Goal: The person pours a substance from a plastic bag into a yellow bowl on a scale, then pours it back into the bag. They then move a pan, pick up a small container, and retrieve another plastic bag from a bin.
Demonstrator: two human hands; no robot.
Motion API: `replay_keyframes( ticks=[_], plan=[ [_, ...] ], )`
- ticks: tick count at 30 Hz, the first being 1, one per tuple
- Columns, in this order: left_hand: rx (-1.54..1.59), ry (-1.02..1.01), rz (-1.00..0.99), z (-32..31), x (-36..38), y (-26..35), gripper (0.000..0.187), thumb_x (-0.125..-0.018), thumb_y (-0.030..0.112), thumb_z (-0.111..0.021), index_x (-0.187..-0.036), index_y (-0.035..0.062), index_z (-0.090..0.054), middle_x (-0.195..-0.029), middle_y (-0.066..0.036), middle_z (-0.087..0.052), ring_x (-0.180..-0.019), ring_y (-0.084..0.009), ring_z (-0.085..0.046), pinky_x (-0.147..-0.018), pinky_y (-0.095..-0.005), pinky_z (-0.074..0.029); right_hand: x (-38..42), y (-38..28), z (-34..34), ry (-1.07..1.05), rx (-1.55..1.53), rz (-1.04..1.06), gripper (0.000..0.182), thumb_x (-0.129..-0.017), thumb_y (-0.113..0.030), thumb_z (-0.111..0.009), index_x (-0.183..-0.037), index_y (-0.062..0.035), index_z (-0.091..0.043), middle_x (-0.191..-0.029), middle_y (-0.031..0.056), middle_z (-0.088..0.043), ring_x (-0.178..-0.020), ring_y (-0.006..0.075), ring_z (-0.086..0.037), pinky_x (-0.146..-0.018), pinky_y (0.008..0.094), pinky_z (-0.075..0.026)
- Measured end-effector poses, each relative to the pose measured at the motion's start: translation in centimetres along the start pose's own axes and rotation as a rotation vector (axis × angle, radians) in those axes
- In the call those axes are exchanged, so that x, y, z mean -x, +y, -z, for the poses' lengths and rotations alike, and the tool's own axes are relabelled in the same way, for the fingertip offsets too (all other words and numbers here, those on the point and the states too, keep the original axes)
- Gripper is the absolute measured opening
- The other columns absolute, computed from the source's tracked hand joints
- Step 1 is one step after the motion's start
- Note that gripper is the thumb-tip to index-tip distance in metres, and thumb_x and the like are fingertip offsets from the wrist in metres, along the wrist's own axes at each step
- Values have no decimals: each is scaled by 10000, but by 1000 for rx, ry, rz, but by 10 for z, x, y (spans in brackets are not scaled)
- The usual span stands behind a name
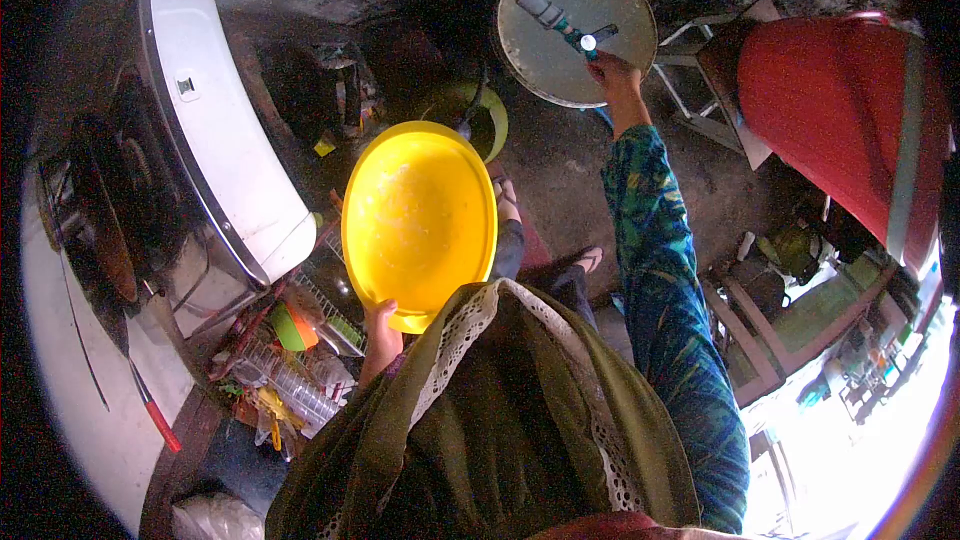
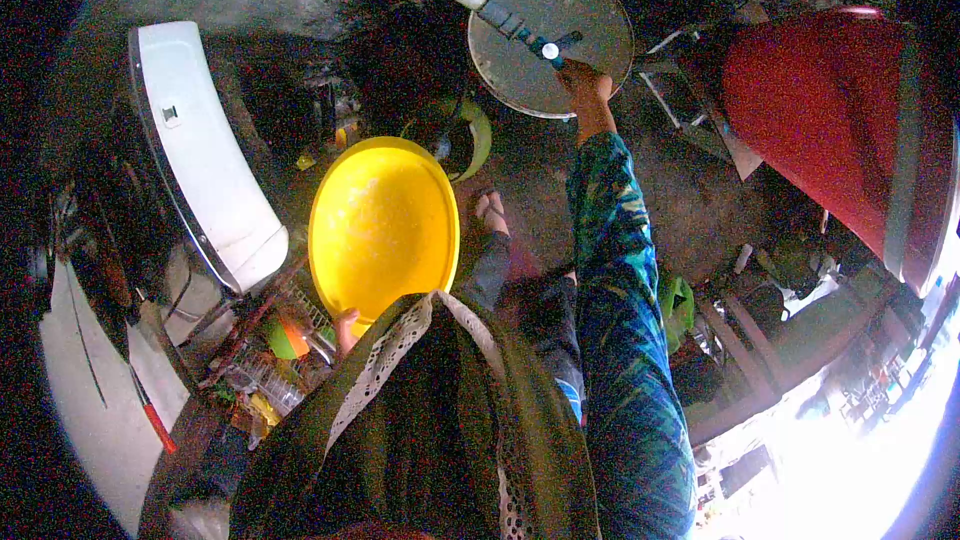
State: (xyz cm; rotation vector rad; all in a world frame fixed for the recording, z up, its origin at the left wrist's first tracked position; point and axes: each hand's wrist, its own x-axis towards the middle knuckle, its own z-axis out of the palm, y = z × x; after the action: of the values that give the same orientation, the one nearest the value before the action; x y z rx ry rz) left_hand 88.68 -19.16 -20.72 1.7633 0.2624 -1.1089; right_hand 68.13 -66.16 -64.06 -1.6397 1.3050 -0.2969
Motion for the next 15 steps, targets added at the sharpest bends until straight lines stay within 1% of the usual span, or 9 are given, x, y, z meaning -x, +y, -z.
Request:
replay_keyframes(
  ticks=[1, 3, 4, 6, 7, 10, 12, 13, 15],
  plan=[
    [1, -1, 0, -1, 1, 1, 587, -692, 181, -572, -1230, 57, -375, -1148, -99, -471, -1077, -243, -453, -926, -376, -342, 5, -24, 8, 1, 1, 1, 142, -778, -149, -603, -833, -26, -559, -707, 30, -535, -556, 106, -501, -445, 247, -386],
    [-232, 20, -80, -5, 1, 5, 583, -694, 173, -568, -1230, 53, -373, -1163, -106, -467, -1087, -247, -450, -929, -375, -342, 28, -114, 36, 289, 14, -574, 199, -811, -234, -601, -829, -38, -572, -727, 56, -565, -628, 121, -535, -489, 231, -407],
    [-231, 20, -84, -4, 1, 4, 583, -694, 173, -568, -1230, 53, -373, -1163, -106, -467, -1087, -247, -450, -929, -375, -342, 35, -128, 43, 289, 12, -570, 199, -811, -234, -601, -829, -38, -572, -727, 56, -565, -628, 121, -535, -489, 231, -407],
    [359, 19, 72, 0, 0, -6, 576, -693, 167, -574, -1221, 39, -384, -1155, -105, -483, -1081, -237, -462, -928, -360, -345, 46, -152, 52, 265, -247, -604, 542, -816, -512, -497, -868, 14, -614, -934, 200, -622, -888, 326, -583, -748, 408, -439],
    [363, 21, 67, 5, -2, -11, 576, -693, 167, -574, -1221, 39, -384, -1155, -105, -483, -1081, -237, -462, -928, -360, -345, 51, -171, 55, 262, -249, -599, 542, -816, -512, -497, -868, 14, -614, -934, 200, -622, -888, 326, -583, -748, 408, -439],
    [434, 42, 218, 11, -5, -12, 563, -693, 157, -581, -1210, 28, -400, -1128, -91, -505, -1060, -219, -479, -925, -342, -349, 63, -238, 47, 394, 22, -322, 531, -803, -511, -506, -868, 8, -596, -855, 232, -607, -799, 397, -581, -690, 448, -441],
    [-14, -49, -63, -1, -1, 3, 545, -692, 146, -589, -1195, 23, -419, -1098, -80, -524, -1031, -207, -497, -910, -332, -361, 60, -250, 42, 332, 144, -273, 507, -802, -491, -507, -869, 5, -594, -860, 232, -607, -798, 402, -581, -689, 456, -443],
    [-13, -37, -71, -8, 1, 12, 545, -692, 146, -589, -1195, 23, -419, -1098, -80, -524, -1031, -207, -497, -910, -332, -361, 57, -250, 40, 281, 273, -226, 484, -801, -470, -509, -869, 1, -592, -865, 232, -608, -797, 408, -580, -688, 463, -444],
    [338, 7, 77, -19, 2, 23, 537, -692, 134, -592, -1190, 23, -425, -1089, -79, -531, -1013, -208, -507, -893, -336, -372, 49, -250, 37, 275, 206, -211, 444, -786, -435, -522, -852, -1, -586, -864, 228, -609, -809, 408, -578, -708, 462, -446]
  ],
)
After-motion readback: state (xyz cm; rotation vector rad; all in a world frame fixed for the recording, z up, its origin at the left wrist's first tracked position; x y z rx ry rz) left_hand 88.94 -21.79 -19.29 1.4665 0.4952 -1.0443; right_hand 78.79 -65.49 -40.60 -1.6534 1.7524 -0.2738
